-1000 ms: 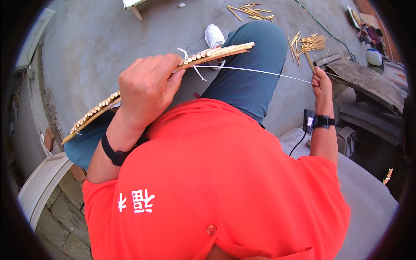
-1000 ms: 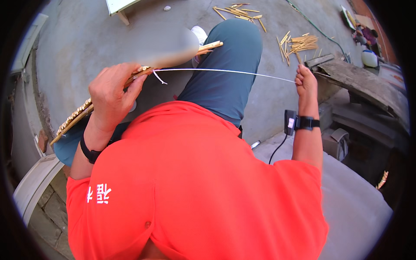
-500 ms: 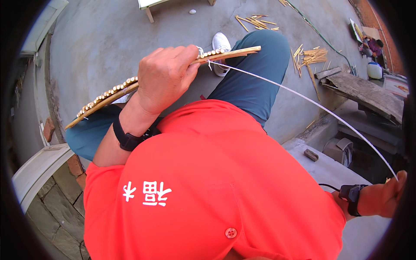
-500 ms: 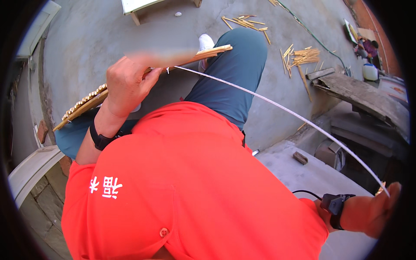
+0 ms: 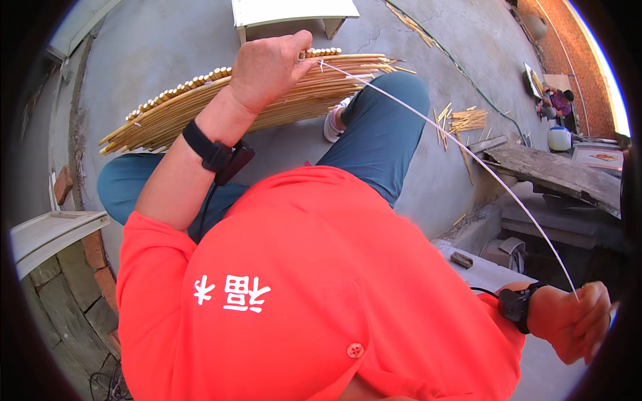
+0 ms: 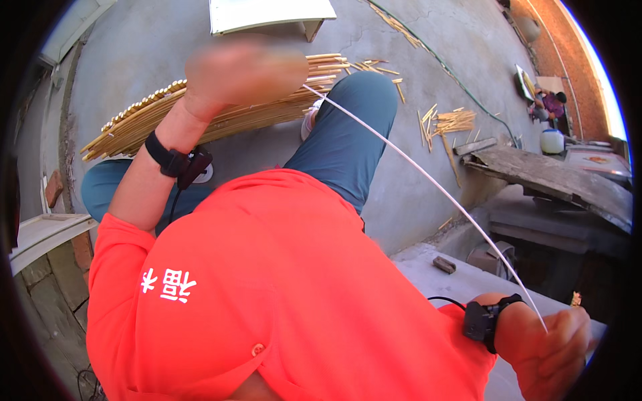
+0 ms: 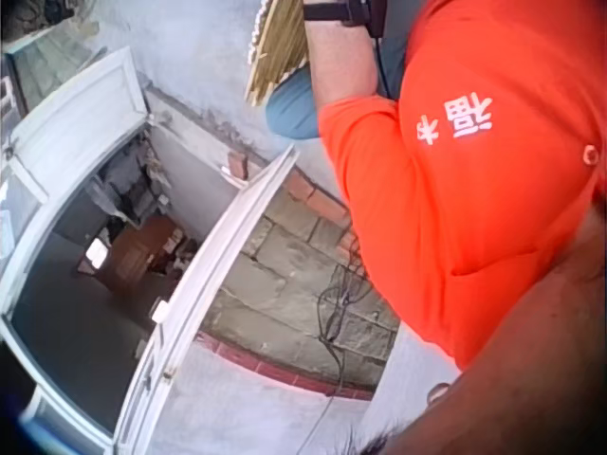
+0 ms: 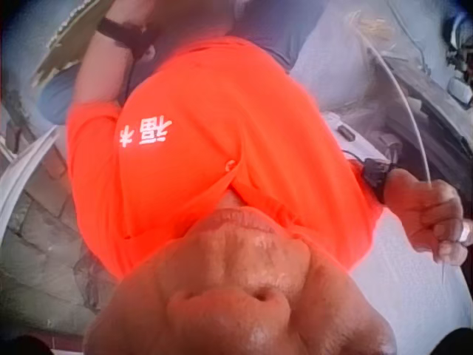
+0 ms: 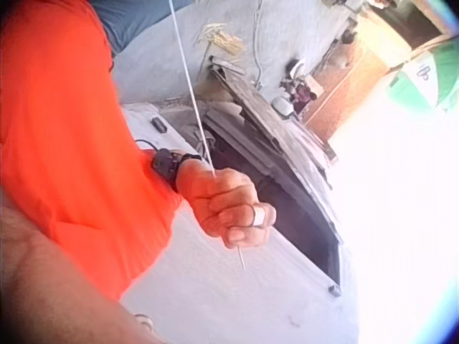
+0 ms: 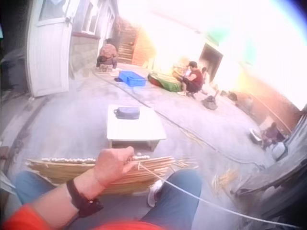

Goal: The person threads a white string through holes in small bamboo sticks by hand to assemble a mat.

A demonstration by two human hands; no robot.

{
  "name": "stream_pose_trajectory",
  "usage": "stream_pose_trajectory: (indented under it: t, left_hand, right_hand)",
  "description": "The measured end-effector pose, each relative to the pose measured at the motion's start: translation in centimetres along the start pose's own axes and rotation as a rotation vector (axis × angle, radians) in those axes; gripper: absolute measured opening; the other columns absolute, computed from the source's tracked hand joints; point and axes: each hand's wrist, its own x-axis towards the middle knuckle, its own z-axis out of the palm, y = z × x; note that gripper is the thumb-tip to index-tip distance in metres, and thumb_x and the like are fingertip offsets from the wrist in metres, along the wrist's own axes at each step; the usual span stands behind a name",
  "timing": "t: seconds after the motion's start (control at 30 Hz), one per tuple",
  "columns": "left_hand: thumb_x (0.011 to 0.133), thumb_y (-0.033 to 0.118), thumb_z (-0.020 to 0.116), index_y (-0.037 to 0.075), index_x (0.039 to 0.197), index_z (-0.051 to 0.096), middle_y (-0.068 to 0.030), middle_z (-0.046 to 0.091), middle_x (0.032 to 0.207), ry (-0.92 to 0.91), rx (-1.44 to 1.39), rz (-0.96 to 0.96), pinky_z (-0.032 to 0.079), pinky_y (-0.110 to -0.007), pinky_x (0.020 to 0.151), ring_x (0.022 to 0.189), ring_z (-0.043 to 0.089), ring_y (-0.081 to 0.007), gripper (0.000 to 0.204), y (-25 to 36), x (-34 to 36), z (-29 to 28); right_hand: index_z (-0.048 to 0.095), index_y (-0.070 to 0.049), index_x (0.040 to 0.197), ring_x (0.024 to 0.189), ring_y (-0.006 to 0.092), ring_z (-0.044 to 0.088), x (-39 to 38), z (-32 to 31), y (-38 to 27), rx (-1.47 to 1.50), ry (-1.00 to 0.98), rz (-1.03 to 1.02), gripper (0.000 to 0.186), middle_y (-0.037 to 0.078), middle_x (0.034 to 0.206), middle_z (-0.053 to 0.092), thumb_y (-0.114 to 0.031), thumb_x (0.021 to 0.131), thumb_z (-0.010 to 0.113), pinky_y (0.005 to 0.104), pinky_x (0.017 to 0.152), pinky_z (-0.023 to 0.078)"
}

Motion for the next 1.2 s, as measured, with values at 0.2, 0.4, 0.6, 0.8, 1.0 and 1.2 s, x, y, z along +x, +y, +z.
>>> stream_pose_trajectory:
  t: [0.2, 0.4, 0.6, 0.8, 1.0, 1.2]
  left_hand:
    - [0.077, 0.037, 0.067, 0.014, 0.08, 0.057, -0.0058, 0.063, 0.064, 0.077, 0.19, -0.228, 0.049, -0.037, 0.053, 0.061, 0.063, -0.026, 0.025, -5.3, 3.3, 0.2]
    - [0.076, 0.038, 0.068, 0.015, 0.081, 0.058, -0.0059, 0.064, 0.065, 0.084, 0.304, -0.369, 0.05, -0.037, 0.054, 0.063, 0.064, -0.0258, 0.026, -8.2, 4.5, 0.0]
    - [0.075, 0.041, 0.068, 0.014, 0.084, 0.059, -0.0075, 0.065, 0.067, 0.056, 0.276, -0.32, 0.05, -0.038, 0.056, 0.065, 0.064, -0.0273, 0.03, -7.9, 4.8, 1.7]
    - [0.075, 0.033, 0.069, 0.011, 0.089, 0.056, -0.0084, 0.065, 0.072, -0.005, 0.137, -0.328, 0.05, -0.037, 0.059, 0.069, 0.064, -0.0281, 0.029, -3.7, 2.4, -0.1]
    - [0.071, 0.012, 0.07, 0.008, 0.084, 0.054, -0.0085, 0.059, 0.069, -0.036, -0.025, -0.069, 0.045, -0.036, 0.059, 0.066, 0.059, -0.0278, 0.021, 2.2, -2.0, -0.6]
    - [0.069, 0.005, 0.069, 0.004, 0.086, 0.057, -0.0088, 0.059, 0.072, -0.117, -0.05, -0.011, 0.043, -0.034, 0.058, 0.065, 0.058, -0.026, 0.021, 2.5, -4.1, -1.0]
  right_hand:
    - [0.046, -0.004, 0.083, 0.048, 0.0052, 0.03, -2.3, 0.3, 5.7, -0.323, 0.189, 0.201, 0.018, 0.001, 0.077, 0.033, -0.011, 0.086, 0.063, 0.0198, 0.043, 0.021]
    - [0.046, 0.0, 0.085, 0.05, 0.0054, 0.026, -3.4, -4.3, 0.7, -0.347, 0.359, -0.079, 0.014, 0.005, 0.081, 0.036, -0.009, 0.092, 0.053, 0.0192, 0.045, 0.022]
    - [0.048, 0.002, 0.093, 0.048, 0.0035, 0.026, -5.5, -10.3, 2.9, -0.333, 0.63, 0.282, 0.012, 0.005, 0.082, 0.041, -0.009, 0.095, 0.048, 0.0186, 0.043, 0.024]
    - [0.054, -0.001, 0.095, 0.047, 0.0031, 0.031, -13.2, -19.8, 6.2, -0.346, 0.901, 0.56, 0.012, 0.003, 0.078, 0.05, -0.013, 0.093, 0.053, 0.0184, 0.037, 0.024]
    - [0.056, -0.003, 0.094, 0.046, 0.0047, 0.032, -22.5, -29.5, 8.3, -0.486, 1.303, 0.765, 0.014, 0.002, 0.072, 0.052, -0.016, 0.09, 0.058, 0.0196, 0.037, 0.024]
    - [0.05, -0.005, 0.091, 0.044, 0.0053, 0.031, -27.2, -32.7, 8.8, -0.241, 1.349, 1.012, 0.013, 0.002, 0.07, 0.05, -0.016, 0.091, 0.057, 0.0203, 0.039, 0.026]
